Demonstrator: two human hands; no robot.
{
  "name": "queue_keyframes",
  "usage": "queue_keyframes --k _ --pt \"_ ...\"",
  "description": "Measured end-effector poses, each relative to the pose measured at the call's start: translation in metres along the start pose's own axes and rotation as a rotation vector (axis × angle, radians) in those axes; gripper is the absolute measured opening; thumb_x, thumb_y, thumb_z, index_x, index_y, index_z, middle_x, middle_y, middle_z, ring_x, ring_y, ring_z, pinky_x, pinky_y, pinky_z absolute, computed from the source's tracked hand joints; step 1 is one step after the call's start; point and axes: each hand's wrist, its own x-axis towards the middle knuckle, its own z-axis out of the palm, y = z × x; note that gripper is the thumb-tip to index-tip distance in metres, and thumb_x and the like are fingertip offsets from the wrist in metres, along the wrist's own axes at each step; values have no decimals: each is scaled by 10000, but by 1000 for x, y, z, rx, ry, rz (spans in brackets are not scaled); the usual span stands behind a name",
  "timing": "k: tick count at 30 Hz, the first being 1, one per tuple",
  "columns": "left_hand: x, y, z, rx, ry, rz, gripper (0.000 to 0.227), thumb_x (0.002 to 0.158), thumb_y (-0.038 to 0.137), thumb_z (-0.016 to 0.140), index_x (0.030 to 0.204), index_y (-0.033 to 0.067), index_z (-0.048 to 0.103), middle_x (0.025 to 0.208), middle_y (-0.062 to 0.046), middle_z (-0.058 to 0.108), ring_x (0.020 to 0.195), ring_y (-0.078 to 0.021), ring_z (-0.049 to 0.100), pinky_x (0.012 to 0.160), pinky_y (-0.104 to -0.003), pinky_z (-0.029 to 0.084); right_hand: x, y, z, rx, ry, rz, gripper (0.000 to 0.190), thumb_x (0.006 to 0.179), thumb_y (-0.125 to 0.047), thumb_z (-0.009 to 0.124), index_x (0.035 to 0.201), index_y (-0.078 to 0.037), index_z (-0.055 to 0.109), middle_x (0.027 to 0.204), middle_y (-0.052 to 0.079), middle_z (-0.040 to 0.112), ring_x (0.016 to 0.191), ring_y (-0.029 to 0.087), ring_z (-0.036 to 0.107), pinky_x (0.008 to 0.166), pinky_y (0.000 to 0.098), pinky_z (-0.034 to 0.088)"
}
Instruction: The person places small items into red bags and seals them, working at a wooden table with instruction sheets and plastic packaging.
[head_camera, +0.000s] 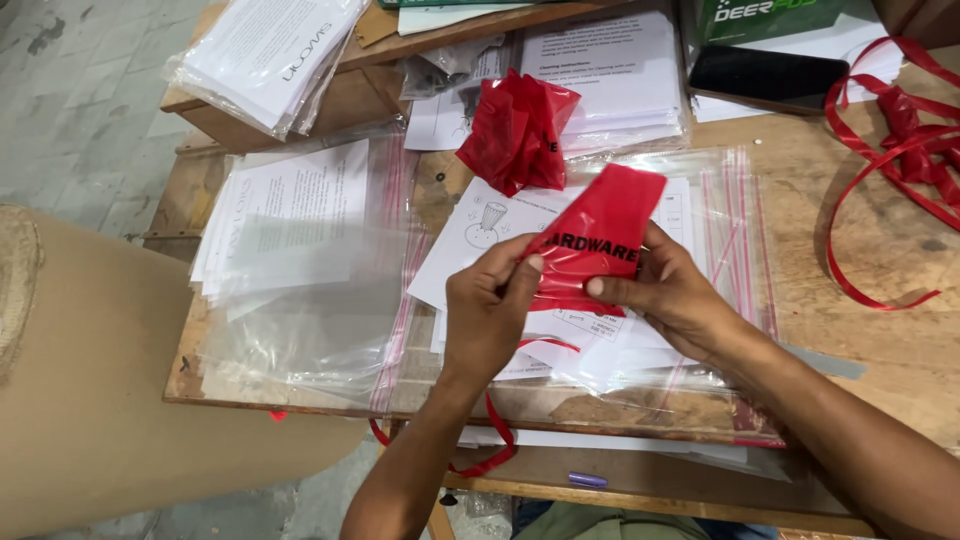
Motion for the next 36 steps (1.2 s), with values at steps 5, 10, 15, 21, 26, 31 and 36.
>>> queue_keyframes --k 5,10,15,21,26,31,36 --pt "-5 -17 -7 -353 34 -85 285 1049 107 605 1289 -35 665 910 -36 760 781 -40 648 720 -218 535 -5 -5 -7 44 -37 -20 497 876 38 706 1355 19 572 1262 132 691 1151 190 666 1011 366 575" --pt "-17 -42 4 -655 53 -131 266 1071 141 602 1245 -55 649 1011 -62 754 893 -78 671 844 -253 561 -12 -12 -17 -62 -57 10 351 901 20 726 1248 61 695 1147 156 757 1034 190 710 940 337 584" --pt "-23 -52 19 -763 -46 -95 299 1089 220 592 1245 -28 653 1056 -56 727 962 -87 650 919 -277 556 -21 -26 -12 -295 97 28 312 838 -20 761 1146 32 751 1014 123 793 878 156 741 816 320 625" --pt "-22 -24 19 -686 -153 -114 402 930 251 746 1245 29 633 1110 -30 729 1004 -83 664 910 -276 562 -29 -29 -21 -448 106 -13 233 847 -8 800 1073 47 793 883 137 783 752 138 674 674 294 547" --pt "-25 -37 38 -778 -112 -118 449 886 235 842 1238 23 661 1102 -38 739 1010 -105 667 916 -295 562 -30 -61 -3 -502 77 20 221 864 -52 768 1067 32 793 890 117 798 765 128 692 702 288 569" --pt "-33 -49 63 -1061 -69 -167 426 890 194 849 1246 34 678 1124 -39 741 1042 -126 670 944 -315 559 -27 -90 10 -741 -43 42 192 899 -89 707 1025 32 785 861 51 792 791 88 684 735 271 577" --pt "-39 -40 69 -1228 -103 -147 424 861 129 842 1244 85 667 1177 -13 729 1130 -129 664 1002 -305 541 -23 -119 44 -1286 -60 4 96 847 -81 706 878 9 716 623 42 570 605 87 502 517 311 431"
